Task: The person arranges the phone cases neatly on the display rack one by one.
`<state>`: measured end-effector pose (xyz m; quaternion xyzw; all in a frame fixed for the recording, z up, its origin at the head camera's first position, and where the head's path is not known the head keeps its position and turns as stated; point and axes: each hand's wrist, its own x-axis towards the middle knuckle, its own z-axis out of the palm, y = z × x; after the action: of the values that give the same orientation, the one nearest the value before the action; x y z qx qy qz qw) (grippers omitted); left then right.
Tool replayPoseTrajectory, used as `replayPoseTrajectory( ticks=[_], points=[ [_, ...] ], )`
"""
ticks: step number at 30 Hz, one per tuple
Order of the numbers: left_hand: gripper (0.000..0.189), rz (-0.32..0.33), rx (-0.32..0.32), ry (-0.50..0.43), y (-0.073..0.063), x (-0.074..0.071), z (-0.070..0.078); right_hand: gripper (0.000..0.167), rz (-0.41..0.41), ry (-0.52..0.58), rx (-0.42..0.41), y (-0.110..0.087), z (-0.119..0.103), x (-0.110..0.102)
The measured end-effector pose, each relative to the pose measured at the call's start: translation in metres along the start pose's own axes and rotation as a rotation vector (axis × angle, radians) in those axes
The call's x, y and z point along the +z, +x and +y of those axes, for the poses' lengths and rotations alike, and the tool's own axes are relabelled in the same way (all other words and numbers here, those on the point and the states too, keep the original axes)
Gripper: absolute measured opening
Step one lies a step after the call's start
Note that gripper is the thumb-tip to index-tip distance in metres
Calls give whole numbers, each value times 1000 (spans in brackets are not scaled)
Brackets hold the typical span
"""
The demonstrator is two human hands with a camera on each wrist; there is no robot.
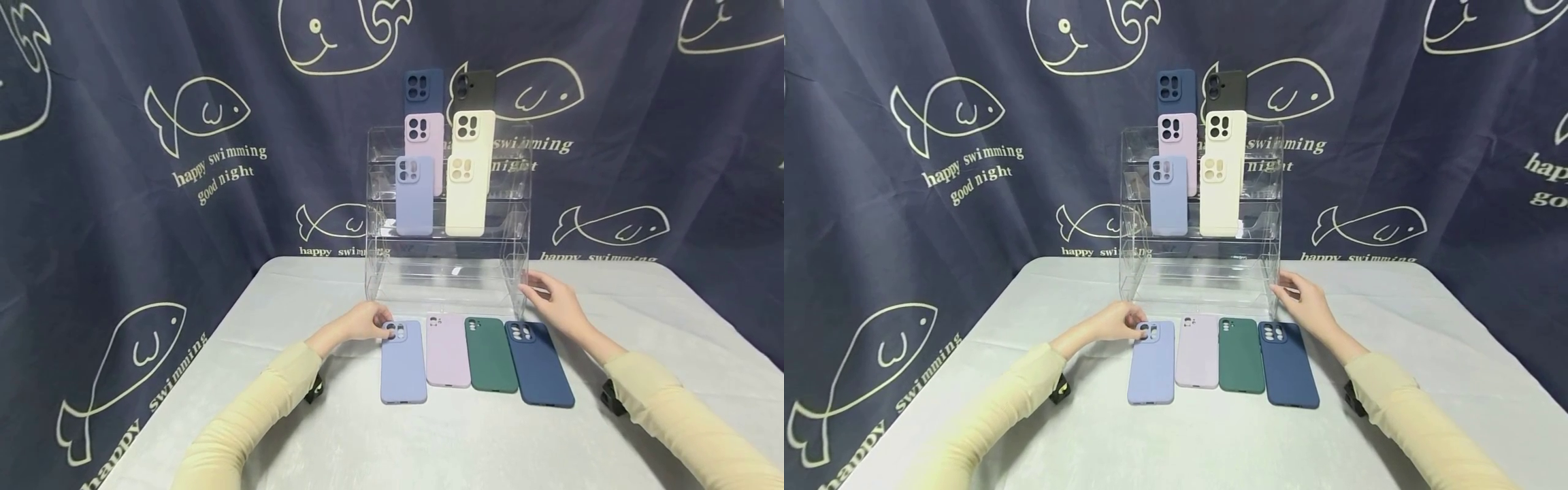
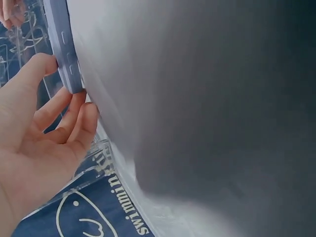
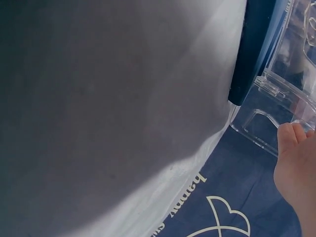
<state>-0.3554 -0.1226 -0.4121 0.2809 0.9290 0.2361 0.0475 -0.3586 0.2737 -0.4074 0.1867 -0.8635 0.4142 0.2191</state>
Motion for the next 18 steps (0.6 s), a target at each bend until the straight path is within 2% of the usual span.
replayPoseTrajectory(
  ticks=[3, 6, 9, 10, 13, 16, 18],
  points=[
    [20, 6, -9, -38, 1, -1, 0, 42, 0, 5, 4, -1, 1, 0],
    [26, 25, -1, -126, 0, -5, 0, 42, -4, 12, 7, -1, 1, 1],
    [31, 67, 45, -216, -1, -10, 2, 42, -6, 8, 10, -1, 1, 1],
    [31, 88, 86, -235, -1, -11, 0, 42, -7, 6, 11, -1, 0, 1],
    [33, 128, 123, -276, -2, -14, 1, 43, -6, 0, 11, -2, 0, 0],
    [35, 172, 119, -298, -3, -15, 4, 43, -4, -1, 10, -2, -1, 0],
    [34, 203, 83, -305, -4, -16, 9, 43, -1, -3, 11, -2, -1, 0]
  ],
)
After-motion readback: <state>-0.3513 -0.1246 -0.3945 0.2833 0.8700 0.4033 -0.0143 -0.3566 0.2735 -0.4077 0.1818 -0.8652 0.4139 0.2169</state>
